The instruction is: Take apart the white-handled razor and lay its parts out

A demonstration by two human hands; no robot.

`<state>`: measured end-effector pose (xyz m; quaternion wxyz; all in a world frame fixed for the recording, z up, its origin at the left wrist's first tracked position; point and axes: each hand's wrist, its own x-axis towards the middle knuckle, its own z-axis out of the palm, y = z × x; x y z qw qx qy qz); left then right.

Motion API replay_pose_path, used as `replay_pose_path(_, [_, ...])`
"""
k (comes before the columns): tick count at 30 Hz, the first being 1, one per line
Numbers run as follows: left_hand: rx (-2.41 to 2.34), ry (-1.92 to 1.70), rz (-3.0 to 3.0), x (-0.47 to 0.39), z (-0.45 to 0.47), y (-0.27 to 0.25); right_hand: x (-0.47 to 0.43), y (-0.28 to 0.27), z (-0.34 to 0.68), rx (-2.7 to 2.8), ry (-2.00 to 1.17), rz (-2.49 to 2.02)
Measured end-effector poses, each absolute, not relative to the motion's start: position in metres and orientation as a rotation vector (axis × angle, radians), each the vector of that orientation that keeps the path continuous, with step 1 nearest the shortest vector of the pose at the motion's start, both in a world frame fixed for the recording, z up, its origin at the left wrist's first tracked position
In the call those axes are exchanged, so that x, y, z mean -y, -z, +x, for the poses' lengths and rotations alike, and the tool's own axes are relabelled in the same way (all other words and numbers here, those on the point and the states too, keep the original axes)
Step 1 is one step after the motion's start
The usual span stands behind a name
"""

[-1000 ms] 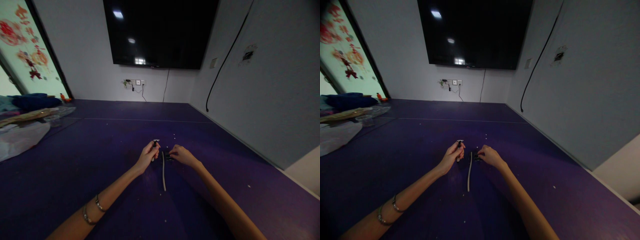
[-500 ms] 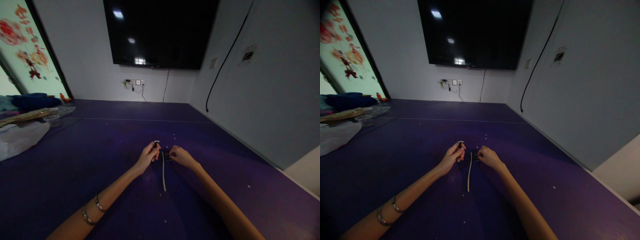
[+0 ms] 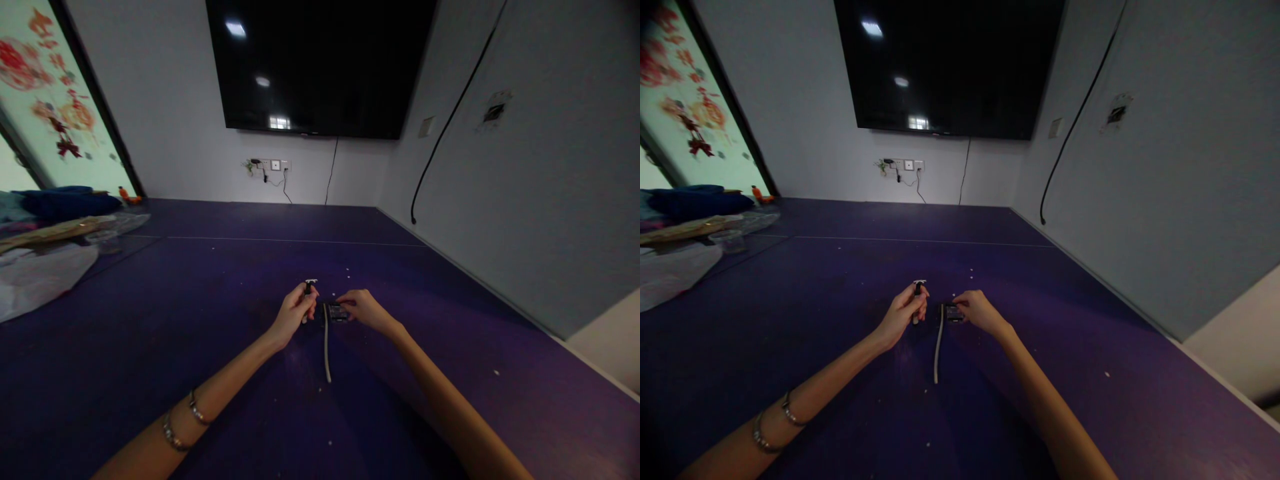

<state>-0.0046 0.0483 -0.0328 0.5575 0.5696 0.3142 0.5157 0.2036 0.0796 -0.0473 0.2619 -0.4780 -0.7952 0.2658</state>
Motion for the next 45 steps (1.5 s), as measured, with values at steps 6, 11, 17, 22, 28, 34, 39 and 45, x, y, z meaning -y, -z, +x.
replay_pose_path(6, [-0.763,-1.228,1.394,-0.049,-0.004,0.036,-0.082,0.049,0.206,2.112,-0.768,-1.287])
replay_pose_path(11, [-0.854,-1.343,1.389,-0.049,-0.001,0.041,-0.08,0.044,0.202,2.037,-0.804,-1.304])
replay_pose_path(17, [-0.929,-1.39,1.436,-0.042,0.005,0.046,-0.074,0.032,0.193,1.851,-0.912,-1.263])
replay_pose_path(22, [-0.898,-1.355,1.617,-0.032,0.01,0.051,-0.067,0.019,0.188,1.75,-0.896,-1.187])
replay_pose_path(28, [-0.879,-1.273,1.792,-0.023,0.013,0.054,-0.055,-0.003,0.187,1.813,-0.766,-1.072])
replay_pose_path(34, [-0.873,-1.28,1.78,-0.017,0.014,0.05,-0.042,-0.019,0.183,1.905,-0.663,-0.999])
replay_pose_path(39, [-0.875,-1.303,1.714,-0.019,0.015,0.048,-0.033,-0.027,0.181,1.97,-0.591,-0.974])
replay_pose_path(45, [-0.868,-1.3,1.696,-0.02,0.016,0.05,-0.03,-0.031,0.179,2.0,-0.53,-0.965])
